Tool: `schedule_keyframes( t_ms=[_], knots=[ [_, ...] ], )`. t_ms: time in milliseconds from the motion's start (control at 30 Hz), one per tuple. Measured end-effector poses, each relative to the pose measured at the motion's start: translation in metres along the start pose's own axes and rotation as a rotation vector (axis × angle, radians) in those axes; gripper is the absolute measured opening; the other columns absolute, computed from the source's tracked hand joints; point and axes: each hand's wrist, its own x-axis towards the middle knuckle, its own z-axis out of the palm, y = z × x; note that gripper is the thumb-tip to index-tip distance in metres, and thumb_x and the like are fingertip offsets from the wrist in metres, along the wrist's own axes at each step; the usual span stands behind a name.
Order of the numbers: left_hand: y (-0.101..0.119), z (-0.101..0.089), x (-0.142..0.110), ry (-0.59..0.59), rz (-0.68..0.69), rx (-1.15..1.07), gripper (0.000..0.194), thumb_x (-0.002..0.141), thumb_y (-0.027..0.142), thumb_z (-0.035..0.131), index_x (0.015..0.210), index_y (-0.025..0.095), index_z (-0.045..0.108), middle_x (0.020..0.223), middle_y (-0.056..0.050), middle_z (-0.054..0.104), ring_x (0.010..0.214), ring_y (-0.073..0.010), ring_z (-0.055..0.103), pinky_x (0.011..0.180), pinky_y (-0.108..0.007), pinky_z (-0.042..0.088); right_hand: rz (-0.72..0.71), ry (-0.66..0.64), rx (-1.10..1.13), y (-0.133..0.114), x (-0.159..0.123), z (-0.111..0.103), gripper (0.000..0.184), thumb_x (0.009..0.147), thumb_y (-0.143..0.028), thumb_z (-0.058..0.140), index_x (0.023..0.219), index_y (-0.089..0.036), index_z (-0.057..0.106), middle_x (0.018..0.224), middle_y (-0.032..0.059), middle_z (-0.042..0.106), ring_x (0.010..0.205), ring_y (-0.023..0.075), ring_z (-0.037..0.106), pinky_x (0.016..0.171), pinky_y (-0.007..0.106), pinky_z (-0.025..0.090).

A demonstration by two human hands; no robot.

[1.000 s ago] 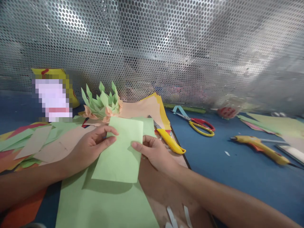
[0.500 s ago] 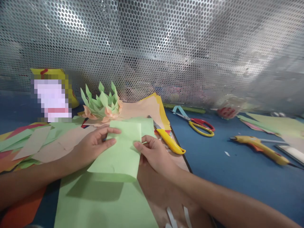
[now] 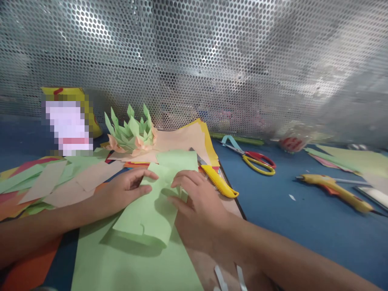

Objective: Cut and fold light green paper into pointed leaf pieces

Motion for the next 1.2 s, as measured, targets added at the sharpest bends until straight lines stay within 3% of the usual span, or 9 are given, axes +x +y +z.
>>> schedule_keyframes(
  t_ms=[167,267,367,433,567,667,733,1067,1200],
  knots=[
    [-0.001,-0.001,-0.002,-0.032,-0.025,-0.101,0.030,0.085,0.041,0.052,0.108,0.023,0.058,0.059,0.006,0.036,0.053,-0.0107,0.035,0.048,-0.021,0.028,0.238,0.187,0.090,0.004,0.002,0.001,0.022,0.081,-0.029,0.060,0.095,-0.023,0.043,0.098,0.0055,0.049,0.091,0.0204,0.051,0.074,0.034,0.046],
    [0.002,0.000,-0.004,-0.035,-0.025,-0.115,0.030,0.086,0.041,0.051,0.108,0.023,0.061,0.056,0.006,0.038,0.050,-0.0104,0.035,0.047,-0.021,0.026,0.380,0.195,0.325,0.010,0.005,0.004,0.023,0.085,-0.035,0.054,0.098,-0.024,0.039,0.100,0.0046,0.046,0.084,0.0169,0.053,0.071,0.032,0.048],
    [0.006,0.000,-0.005,-0.023,-0.014,-0.109,0.030,0.085,0.039,0.050,0.107,0.023,0.063,0.060,0.004,0.046,0.051,-0.0110,0.040,0.047,-0.021,0.030,0.407,0.143,0.494,0.012,0.006,0.008,0.021,0.087,-0.037,0.051,0.094,-0.025,0.036,0.092,0.0007,0.045,0.071,0.0124,0.053,0.065,0.029,0.049],
    [0.007,0.000,-0.005,-0.013,-0.005,-0.049,0.029,0.086,0.037,0.050,0.107,0.023,0.064,0.065,0.003,0.053,0.053,-0.0118,0.044,0.049,-0.022,0.034,0.388,0.145,0.404,0.010,0.005,0.008,0.023,0.085,-0.036,0.055,0.093,-0.025,0.037,0.092,0.0011,0.046,0.072,0.0135,0.052,0.066,0.030,0.048],
    [0.004,0.000,-0.003,0.021,0.096,0.164,0.026,0.087,0.028,0.049,0.105,0.021,0.067,0.084,-0.002,0.063,0.070,-0.0164,0.057,0.066,-0.027,0.045,0.251,0.184,0.053,0.006,0.003,0.003,0.030,0.080,-0.028,0.062,0.101,-0.023,0.041,0.108,0.0083,0.050,0.098,0.0215,0.050,0.078,0.035,0.046],
    [0.001,0.001,-0.003,0.032,0.216,0.289,0.025,0.088,0.021,0.047,0.103,0.017,0.067,0.097,-0.007,0.064,0.094,-0.0213,0.059,0.082,-0.031,0.045,0.105,0.055,-0.061,0.005,0.001,0.000,0.014,0.084,-0.020,0.055,0.093,-0.023,0.045,0.098,0.0051,0.057,0.092,0.0202,0.054,0.076,0.033,0.045],
    [-0.002,0.002,-0.003,0.038,0.270,0.347,0.025,0.090,0.019,0.047,0.104,0.016,0.067,0.098,-0.009,0.064,0.098,-0.0223,0.058,0.084,-0.032,0.046,0.069,-0.030,-0.085,0.005,0.000,0.001,0.009,0.086,-0.016,0.051,0.088,-0.023,0.046,0.090,0.0023,0.060,0.085,0.0182,0.056,0.075,0.031,0.044],
    [-0.007,0.005,-0.007,0.049,0.419,0.487,0.021,0.091,0.014,0.046,0.100,0.017,0.066,0.099,-0.009,0.061,0.096,-0.0239,0.056,0.079,-0.034,0.047,0.211,-0.191,-0.151,0.004,0.000,0.006,0.011,0.084,-0.015,0.052,0.088,-0.022,0.043,0.090,0.0034,0.064,0.076,0.0193,0.061,0.064,0.029,0.043],
    [-0.005,0.005,-0.009,0.032,0.421,0.528,0.020,0.092,0.015,0.045,0.096,0.016,0.065,0.100,-0.009,0.059,0.095,-0.0242,0.054,0.075,-0.033,0.047,0.240,-0.180,-0.144,0.003,0.000,0.006,0.012,0.084,-0.017,0.050,0.092,-0.021,0.044,0.095,0.0075,0.064,0.077,0.0214,0.062,0.065,0.032,0.045]
  ],
)
